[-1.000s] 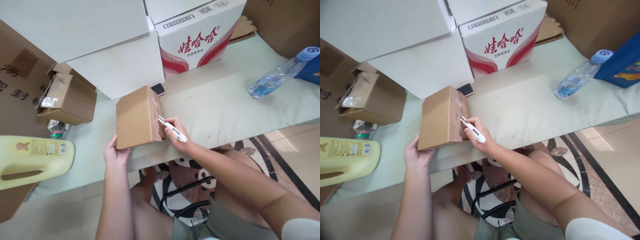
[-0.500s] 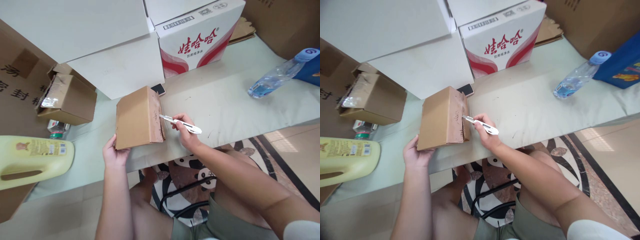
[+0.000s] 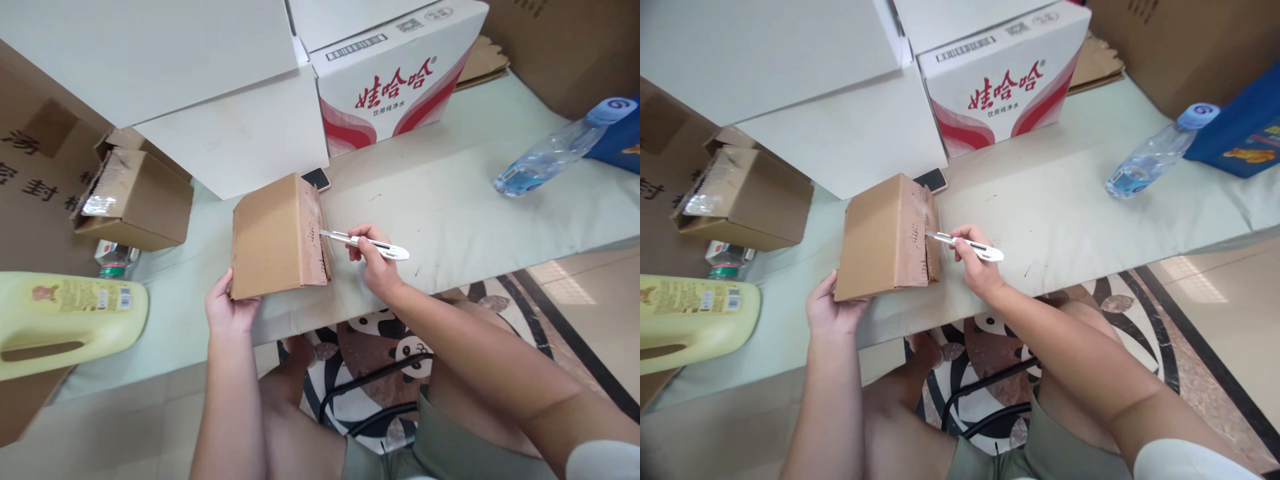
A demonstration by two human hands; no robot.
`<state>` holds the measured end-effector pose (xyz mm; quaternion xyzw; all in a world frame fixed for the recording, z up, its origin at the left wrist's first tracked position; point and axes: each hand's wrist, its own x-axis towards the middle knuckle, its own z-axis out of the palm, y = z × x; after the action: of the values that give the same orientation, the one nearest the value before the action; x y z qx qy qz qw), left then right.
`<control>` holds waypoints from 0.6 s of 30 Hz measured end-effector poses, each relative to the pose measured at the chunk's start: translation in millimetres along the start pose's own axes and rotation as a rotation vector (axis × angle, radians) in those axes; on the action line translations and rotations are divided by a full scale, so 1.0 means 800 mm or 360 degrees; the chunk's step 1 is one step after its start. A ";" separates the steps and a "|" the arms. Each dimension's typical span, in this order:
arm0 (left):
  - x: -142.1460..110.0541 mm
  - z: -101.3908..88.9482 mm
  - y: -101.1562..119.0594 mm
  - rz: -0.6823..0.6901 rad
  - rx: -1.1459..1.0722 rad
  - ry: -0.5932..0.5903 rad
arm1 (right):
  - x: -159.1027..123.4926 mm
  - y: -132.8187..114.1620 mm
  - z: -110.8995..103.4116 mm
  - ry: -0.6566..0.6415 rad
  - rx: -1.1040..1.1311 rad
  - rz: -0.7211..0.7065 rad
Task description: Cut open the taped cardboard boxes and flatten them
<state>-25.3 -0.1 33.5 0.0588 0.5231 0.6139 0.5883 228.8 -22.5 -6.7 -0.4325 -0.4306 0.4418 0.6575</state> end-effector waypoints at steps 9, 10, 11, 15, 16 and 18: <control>0.006 -0.008 0.001 0.0000 0.0073 -0.0033 | 0.002 0.002 0.002 0.0046 0.0076 0.0114; 0.006 -0.007 0.001 0.0003 0.0079 -0.0031 | 0.002 0.002 0.002 0.0040 0.0068 0.0110; 0.006 -0.007 0.001 0.0003 0.0079 -0.0028 | 0.002 0.002 0.001 0.0035 0.0065 0.0108; 0.001 -0.001 0.000 0.0005 0.0052 -0.0010 | 0.002 0.004 0.002 0.0032 0.0102 0.0105; 0.000 0.001 0.000 0.0010 0.0042 -0.0002 | 0.001 0.004 0.002 0.0031 0.0114 0.0101; -0.002 0.003 0.000 0.0008 0.0027 0.0014 | 0.001 0.004 0.002 0.0024 0.0128 0.0103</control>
<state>-22.6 -0.1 35.6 0.0623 0.5306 0.6113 0.5838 226.8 -20.7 -9.2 -0.4228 -0.3934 0.4764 0.6630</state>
